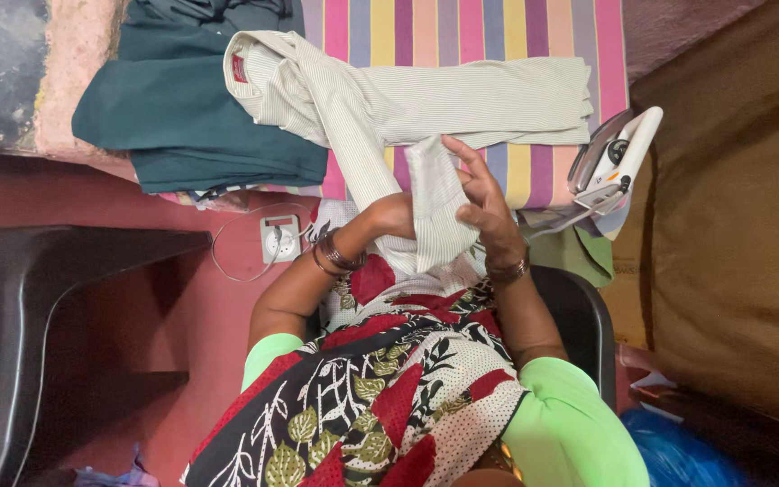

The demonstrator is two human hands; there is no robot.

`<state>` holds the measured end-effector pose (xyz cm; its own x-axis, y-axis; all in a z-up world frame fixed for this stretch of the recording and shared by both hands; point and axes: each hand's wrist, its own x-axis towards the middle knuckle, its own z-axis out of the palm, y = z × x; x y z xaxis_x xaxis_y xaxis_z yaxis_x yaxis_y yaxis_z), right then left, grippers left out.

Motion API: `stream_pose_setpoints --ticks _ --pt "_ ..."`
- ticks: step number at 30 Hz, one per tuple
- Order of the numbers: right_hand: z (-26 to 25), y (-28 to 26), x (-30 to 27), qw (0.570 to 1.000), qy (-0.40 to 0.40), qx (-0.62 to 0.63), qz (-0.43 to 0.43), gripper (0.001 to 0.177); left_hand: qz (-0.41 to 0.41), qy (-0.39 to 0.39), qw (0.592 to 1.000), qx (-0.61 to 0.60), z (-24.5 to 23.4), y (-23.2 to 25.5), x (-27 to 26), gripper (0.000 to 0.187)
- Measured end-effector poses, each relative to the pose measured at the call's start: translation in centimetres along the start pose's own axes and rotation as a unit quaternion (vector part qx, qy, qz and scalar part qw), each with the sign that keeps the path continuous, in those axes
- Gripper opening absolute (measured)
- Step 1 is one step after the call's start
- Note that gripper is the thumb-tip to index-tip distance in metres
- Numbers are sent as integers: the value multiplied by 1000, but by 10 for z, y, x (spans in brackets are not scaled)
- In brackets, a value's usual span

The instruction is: The person irons a light-colored striped shirt on a small ironing board, smoothing the fabric and using a steam iron. After ironing, the person folds the shirt and places it on a pile of other clothes.

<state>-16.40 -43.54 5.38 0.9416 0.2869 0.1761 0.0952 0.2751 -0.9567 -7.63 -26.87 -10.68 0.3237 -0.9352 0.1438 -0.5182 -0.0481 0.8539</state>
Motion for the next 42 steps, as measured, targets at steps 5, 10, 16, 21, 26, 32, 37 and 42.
stream_pose_setpoints --ticks 5,10,16,21,26,32,37,42 --pt "-12 -2 -5 982 178 19 -56 86 31 73 996 -36 -23 8 12 53" --pt "-65 -12 -17 934 300 14 -195 59 -104 142 979 -104 -80 32 -10 54" --pt "-137 -35 -34 841 428 -56 -325 55 -162 394 900 92 -92 33 -32 48" --pt "-148 -40 -51 846 426 118 -299 73 -101 433 850 281 -87 11 -37 70" --pt "-161 -31 -56 807 479 93 -333 81 -104 476 813 319 -71 -18 -40 68" --pt "-220 -31 -53 749 514 18 -419 78 -127 423 833 335 -65 -38 -45 60" --pt "-263 -4 -21 735 579 -89 -341 81 -122 358 853 359 -58 -43 -44 67" --pt "-268 6 -14 761 556 -131 -309 80 -73 338 825 448 -47 -48 -29 59"
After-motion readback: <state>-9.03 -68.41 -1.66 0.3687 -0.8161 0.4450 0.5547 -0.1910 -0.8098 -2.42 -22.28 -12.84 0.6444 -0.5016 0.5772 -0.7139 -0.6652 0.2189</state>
